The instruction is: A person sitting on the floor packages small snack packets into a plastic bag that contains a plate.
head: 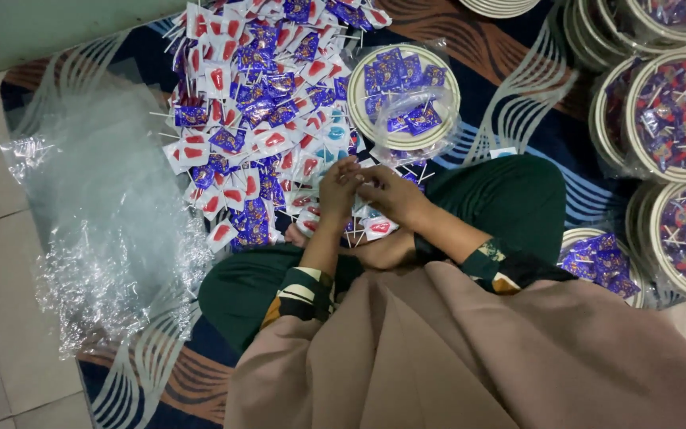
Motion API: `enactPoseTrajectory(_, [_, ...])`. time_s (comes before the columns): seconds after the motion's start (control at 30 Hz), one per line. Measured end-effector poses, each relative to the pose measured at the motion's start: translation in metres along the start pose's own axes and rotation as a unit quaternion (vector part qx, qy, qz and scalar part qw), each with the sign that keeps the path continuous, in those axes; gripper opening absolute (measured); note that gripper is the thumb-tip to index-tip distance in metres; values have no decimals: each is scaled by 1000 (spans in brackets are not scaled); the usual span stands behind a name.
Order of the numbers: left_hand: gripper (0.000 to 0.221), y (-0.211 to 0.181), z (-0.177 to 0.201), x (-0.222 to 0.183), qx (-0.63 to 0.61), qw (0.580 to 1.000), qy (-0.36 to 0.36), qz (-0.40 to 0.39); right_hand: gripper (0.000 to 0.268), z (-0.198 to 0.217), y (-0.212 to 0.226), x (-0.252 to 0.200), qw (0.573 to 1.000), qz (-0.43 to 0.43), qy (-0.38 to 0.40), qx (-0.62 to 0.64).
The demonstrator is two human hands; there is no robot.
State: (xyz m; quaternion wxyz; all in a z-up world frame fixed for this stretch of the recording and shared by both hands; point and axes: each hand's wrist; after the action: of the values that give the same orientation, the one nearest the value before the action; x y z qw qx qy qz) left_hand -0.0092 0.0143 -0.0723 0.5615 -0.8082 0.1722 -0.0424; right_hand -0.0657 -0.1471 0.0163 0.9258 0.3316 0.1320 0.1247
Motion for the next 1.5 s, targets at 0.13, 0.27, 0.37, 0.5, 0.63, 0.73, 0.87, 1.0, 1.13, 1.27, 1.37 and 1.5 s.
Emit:
enactPoseTrajectory(0.13, [37, -34, -13, -5, -16, 999, -20, 25, 26, -9, -49, 18, 986, -30, -149, -63])
enactPoseTrajectory(0.27, [36, -54, -19, -11, -1, 997, -57, 49, 35, 42, -73, 21, 907, -161, -307, 238])
enactPoseTrajectory(0.37, [34, -47, -14, -8, 45, 996, -52, 58, 33, 36, -107, 31, 814, -206, -322, 438])
enactPoseTrajectory(0.5, [32, -32, -8, -2, 79, 995, -37, 46, 31, 32, -122, 42, 799, -238, -333, 441])
enactPoseTrajectory(0.63, [32, -36, -6, -5, 95, 993, -40, 48, 37, 50, -147, 31, 853, -298, -378, 200])
enactPoseTrajectory(0.73, [34, -26, -3, 0, 119, 990, -50, 56, 39, 90, -95, 16, 908, -235, -347, 22])
enactPoseTrajectory(0.87, [32, -24, -6, 0, 141, 988, -23, 57, 19, 92, -95, 37, 941, -142, -129, -277])
enactPoseTrajectory(1.0, [35, -35, -6, -2, 185, 981, -21, 57, 20, 56, -126, 80, 942, -96, -24, -320])
enactPoseTrajectory(1.13, [33, -35, 0, -4, 170, 983, -33, 64, 22, 68, -79, 68, 949, -13, -60, -309])
enactPoseTrajectory(1.27, [34, -33, 0, 1, 154, 986, -32, 50, 27, 94, -20, 35, 974, -21, -83, -208])
enactPoseTrajectory(1.37, [34, -34, 2, 4, 185, 981, -31, 42, 34, 74, -65, 42, 979, -9, -57, -198])
enactPoseTrajectory(1.5, [35, -57, 20, 5, 262, 963, -66, 2, 38, 41, -119, 59, 984, 13, -48, -172])
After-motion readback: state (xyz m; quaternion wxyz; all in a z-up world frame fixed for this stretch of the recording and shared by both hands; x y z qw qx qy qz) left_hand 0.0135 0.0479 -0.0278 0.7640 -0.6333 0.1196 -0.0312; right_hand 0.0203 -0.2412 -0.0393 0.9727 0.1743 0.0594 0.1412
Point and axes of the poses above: each hand's wrist, its own x-axis towards the middle knuckle, its own z-axis out of the back of the hand, y = z × x, and after that the axes turned 7 degrees about y, right-handed
